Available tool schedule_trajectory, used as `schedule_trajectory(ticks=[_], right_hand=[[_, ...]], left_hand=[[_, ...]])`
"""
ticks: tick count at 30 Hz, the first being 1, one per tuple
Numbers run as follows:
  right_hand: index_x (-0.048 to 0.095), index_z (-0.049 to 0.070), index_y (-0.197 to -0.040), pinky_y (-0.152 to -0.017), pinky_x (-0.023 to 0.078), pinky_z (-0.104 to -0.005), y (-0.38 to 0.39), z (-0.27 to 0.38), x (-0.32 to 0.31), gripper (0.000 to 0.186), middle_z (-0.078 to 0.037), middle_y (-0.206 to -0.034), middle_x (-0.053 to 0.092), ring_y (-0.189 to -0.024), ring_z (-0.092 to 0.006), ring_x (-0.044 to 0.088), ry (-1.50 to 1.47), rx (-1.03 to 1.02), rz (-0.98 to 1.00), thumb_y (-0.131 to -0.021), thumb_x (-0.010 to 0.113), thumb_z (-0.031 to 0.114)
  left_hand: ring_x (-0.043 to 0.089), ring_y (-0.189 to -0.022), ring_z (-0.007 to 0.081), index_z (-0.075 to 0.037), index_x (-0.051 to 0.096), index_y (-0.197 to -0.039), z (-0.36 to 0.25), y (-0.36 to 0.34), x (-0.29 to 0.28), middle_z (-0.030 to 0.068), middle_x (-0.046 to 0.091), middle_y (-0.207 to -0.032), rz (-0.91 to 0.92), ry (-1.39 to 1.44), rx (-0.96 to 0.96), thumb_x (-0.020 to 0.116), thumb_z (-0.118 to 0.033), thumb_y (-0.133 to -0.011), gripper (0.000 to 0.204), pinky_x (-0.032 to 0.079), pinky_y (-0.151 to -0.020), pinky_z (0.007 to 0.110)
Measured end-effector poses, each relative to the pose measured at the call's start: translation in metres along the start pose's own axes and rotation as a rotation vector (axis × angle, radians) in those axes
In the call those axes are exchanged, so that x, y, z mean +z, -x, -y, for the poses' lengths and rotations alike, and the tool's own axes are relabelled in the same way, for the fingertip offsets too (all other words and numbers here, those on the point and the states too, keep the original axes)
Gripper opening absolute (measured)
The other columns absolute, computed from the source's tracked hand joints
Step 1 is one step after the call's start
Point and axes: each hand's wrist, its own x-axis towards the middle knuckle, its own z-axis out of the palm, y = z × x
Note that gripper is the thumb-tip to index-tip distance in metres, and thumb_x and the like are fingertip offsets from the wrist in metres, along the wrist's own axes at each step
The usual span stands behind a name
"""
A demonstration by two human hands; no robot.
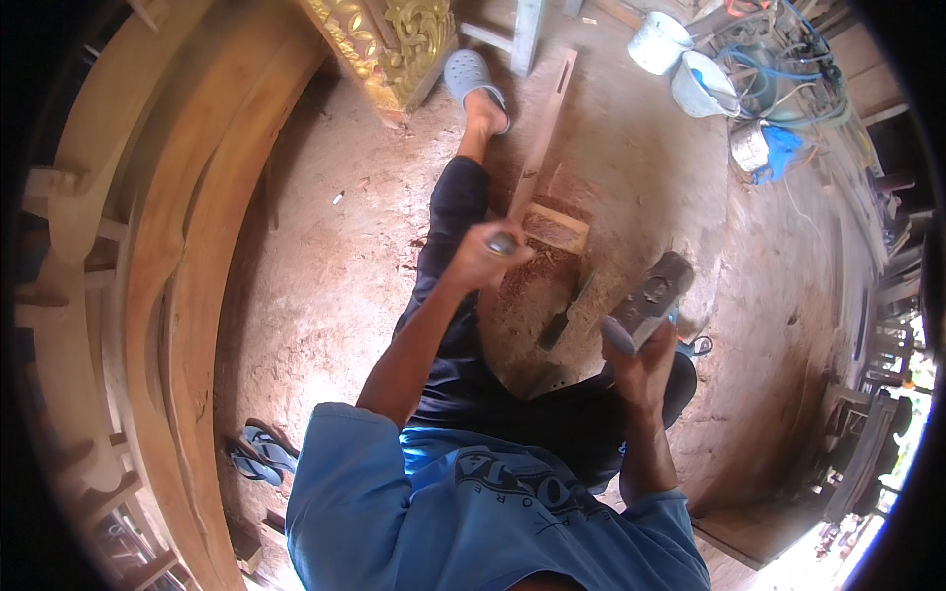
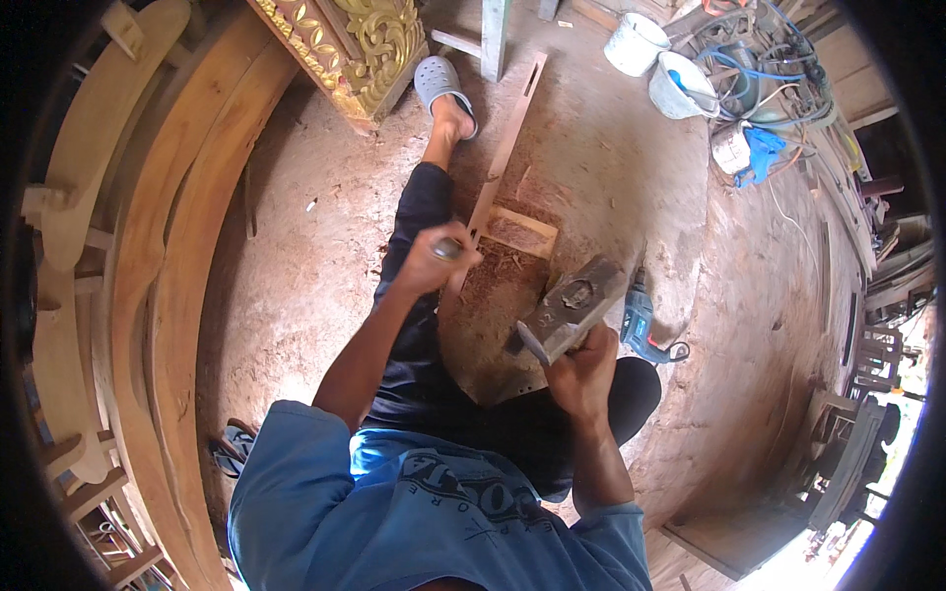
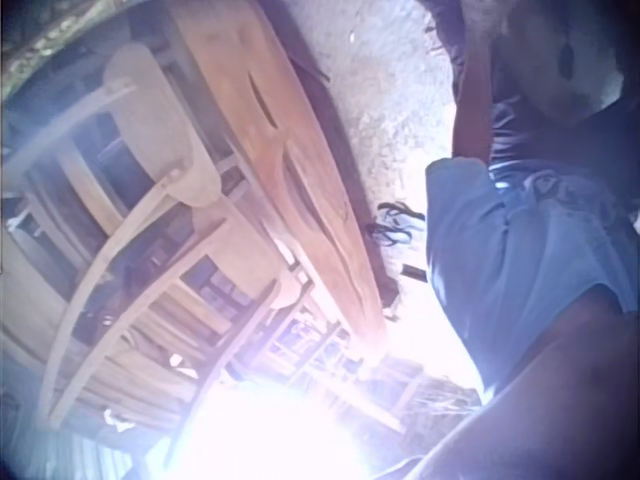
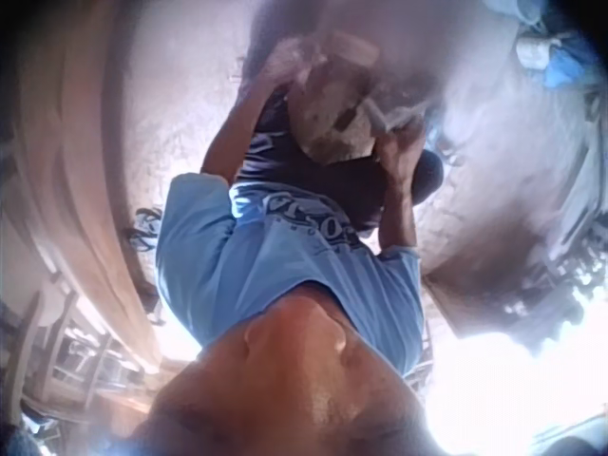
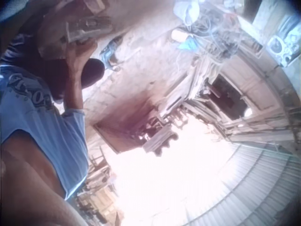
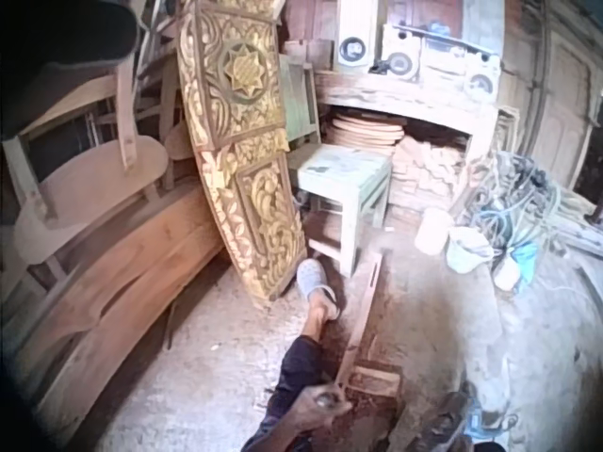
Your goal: The person sits on the floor and uses a chisel and hammer to carve a piece of wood. They repeatedly strike the chisel to remove wood shavings and shape the wood.
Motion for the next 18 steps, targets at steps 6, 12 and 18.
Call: schedule_trajectory(ticks=[6, 12, 18], right_hand=[[0.061, 0.003, -0.101, -0.071, 0.055, -0.0355, 0.023, 0.069, -0.026, 0.021, -0.01, -0.085, 0.068, -0.075, -0.0232, 0.066, -0.253, -0.273, -0.068, -0.086, 0.075, 0.008], [0.066, 0.002, -0.1, -0.075, 0.057, -0.043, -0.018, 0.014, 0.017, 0.024, -0.019, -0.088, 0.069, -0.08, -0.036, 0.068, 0.704, -0.103, 0.454, -0.082, 0.075, 0.014], [0.065, 0.002, -0.112, -0.078, 0.057, -0.0431, -0.029, -0.065, 0.038, 0.037, -0.021, -0.095, 0.071, -0.086, -0.0389, 0.071, 0.551, -0.059, 0.214, -0.081, 0.074, 0.02]], left_hand=[[0.057, -0.068, 0.0155, -0.005, 0.058, -0.081, 0.007, 0.01, 0.028, 0.0056, 0.057, -0.073, 0.048, -0.2, 0.272, 0.081, -0.01, -0.08, 0.024, 0.047, -0.065, 0.032], [0.063, -0.073, 0.0171, -0.006, 0.059, -0.084, 0.024, 0.021, 0.028, 0.0079, 0.063, -0.078, 0.011, -0.218, 0.333, 0.081, -0.011, -0.08, 0.023, 0.049, -0.068, 0.034], [0.063, -0.074, 0.0191, -0.006, 0.059, -0.085, 0.027, 0.016, 0.03, 0.0076, 0.064, -0.081, -0.04, -0.222, 0.446, 0.082, -0.016, -0.081, 0.025, 0.05, -0.07, 0.034]])
